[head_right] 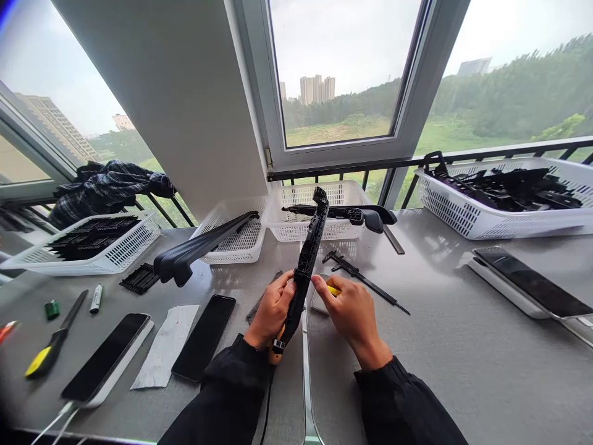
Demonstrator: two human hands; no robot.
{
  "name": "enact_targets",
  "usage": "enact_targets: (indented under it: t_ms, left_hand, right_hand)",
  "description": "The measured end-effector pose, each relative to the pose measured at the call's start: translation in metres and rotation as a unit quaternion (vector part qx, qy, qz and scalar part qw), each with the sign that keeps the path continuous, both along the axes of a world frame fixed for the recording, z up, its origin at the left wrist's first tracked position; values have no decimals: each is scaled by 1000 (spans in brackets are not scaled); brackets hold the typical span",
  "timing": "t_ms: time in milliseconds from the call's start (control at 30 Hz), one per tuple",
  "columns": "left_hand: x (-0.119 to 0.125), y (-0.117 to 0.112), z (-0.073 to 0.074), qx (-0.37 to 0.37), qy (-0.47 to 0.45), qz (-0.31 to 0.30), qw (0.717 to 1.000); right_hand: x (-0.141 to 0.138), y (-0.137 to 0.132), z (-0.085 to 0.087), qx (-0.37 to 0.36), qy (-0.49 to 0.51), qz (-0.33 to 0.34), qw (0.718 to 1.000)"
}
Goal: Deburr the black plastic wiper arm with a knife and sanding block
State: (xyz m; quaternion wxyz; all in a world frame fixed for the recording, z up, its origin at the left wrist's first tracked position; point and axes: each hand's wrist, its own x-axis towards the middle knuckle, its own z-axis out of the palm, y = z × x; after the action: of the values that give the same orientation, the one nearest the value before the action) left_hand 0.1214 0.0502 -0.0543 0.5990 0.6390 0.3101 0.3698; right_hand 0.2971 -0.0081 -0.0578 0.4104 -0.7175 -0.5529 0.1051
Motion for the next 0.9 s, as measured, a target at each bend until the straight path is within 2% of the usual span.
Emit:
enact_targets:
  t_ms: [267,633,900]
  left_hand:
    - [-1,1,-3,-21,-3,1,1000]
    - [0,-3,-5,3,16,-5,1000]
    - [0,-4,-3,19,33,15,999]
  right_hand:
    - [1,0,-1,5,-6,2,1000]
    - [-1,-3,1,27,5,15,1000]
    - [-4,-3,-1,24,-8,43,999]
